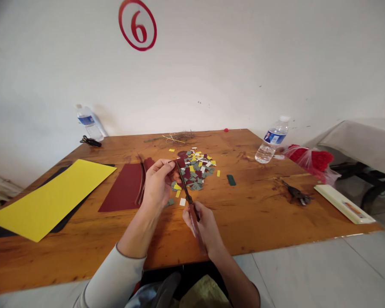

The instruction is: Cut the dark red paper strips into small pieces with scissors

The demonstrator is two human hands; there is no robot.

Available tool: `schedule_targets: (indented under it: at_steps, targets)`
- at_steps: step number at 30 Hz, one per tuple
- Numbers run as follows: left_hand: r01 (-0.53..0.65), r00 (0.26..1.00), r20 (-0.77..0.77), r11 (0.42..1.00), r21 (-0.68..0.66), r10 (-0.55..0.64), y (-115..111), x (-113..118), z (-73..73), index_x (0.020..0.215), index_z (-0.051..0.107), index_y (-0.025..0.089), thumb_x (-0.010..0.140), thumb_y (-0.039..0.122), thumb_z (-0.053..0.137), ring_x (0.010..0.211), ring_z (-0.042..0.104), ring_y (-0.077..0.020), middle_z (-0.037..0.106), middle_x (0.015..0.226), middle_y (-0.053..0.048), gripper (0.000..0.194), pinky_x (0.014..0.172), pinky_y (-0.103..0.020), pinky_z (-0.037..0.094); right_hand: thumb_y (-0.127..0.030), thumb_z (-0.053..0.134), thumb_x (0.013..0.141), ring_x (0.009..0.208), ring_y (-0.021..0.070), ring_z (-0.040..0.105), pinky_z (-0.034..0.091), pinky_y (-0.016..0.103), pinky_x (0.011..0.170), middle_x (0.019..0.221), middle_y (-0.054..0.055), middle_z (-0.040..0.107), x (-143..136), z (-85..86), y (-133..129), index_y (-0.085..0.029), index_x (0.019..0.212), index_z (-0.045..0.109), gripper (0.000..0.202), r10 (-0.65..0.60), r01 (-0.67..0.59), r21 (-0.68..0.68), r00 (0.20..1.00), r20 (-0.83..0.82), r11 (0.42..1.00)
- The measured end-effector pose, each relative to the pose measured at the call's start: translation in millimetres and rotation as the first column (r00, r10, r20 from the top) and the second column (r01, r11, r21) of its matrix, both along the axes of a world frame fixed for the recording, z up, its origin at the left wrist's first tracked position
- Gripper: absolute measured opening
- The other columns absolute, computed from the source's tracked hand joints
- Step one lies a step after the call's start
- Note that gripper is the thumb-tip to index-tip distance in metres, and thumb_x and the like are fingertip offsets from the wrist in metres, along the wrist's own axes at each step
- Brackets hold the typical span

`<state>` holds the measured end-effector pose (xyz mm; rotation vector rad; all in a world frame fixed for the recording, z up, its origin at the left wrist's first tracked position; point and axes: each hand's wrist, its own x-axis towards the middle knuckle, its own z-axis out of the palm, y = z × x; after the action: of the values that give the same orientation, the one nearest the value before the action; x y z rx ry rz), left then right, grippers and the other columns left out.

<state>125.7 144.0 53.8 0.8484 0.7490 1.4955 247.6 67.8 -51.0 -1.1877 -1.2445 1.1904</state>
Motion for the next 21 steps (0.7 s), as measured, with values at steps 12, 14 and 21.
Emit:
schedule_targets:
  at_steps: [12, 14, 21]
  targets:
    - [0.015, 1.0, 0.005, 1.0, 0.02, -0.015, 0.0, 0.1, 0.1, 0.069, 0.058, 0.02, 0.065, 0.029, 0.083, 0.041, 0.054, -0.0105, 0.06, 0.051, 0.003, 0.027, 0.045, -0.021, 0.046, -0.082, 0.067, 0.079, 0.04, 0.0084, 0.027, 0.019, 0.024, 0.039, 0.047, -0.011, 0.03, -0.9, -12.5, 1.2, -0.026, 0.069, 0.051, 0.06, -0.035, 0.035, -0.007, 0.999, -0.034, 0.999]
    - [0.017, 1.0, 0.009, 1.0, 0.019, -0.017, 0.4, 0.0, -0.5, 0.069, 0.057, 0.02, 0.065, 0.029, 0.084, 0.041, 0.054, -0.0105, 0.06, 0.052, 0.004, 0.028, 0.045, -0.021, 0.046, -0.08, 0.069, 0.078, 0.04, 0.0083, 0.026, 0.019, 0.025, 0.039, 0.047, -0.011, 0.029, -0.5, -8.0, 0.4, -0.026, 0.069, 0.051, 0.058, -0.037, 0.036, -0.017, 0.999, -0.018, 0.999]
    - [0.006, 1.0, 0.003, 0.999, 0.036, -0.006, 1.8, 0.3, -2.8, 0.07, 0.059, 0.02, 0.064, 0.032, 0.083, 0.041, 0.053, -0.0104, 0.059, 0.052, 0.005, 0.027, 0.044, -0.022, 0.046, -0.071, 0.072, 0.081, 0.038, 0.0077, 0.025, 0.018, 0.024, 0.038, 0.047, -0.012, 0.032, 1.7, -3.6, -1.0, -0.025, 0.072, 0.052, 0.051, 0.009, -0.01, -0.045, 1.0, -0.027, 0.999]
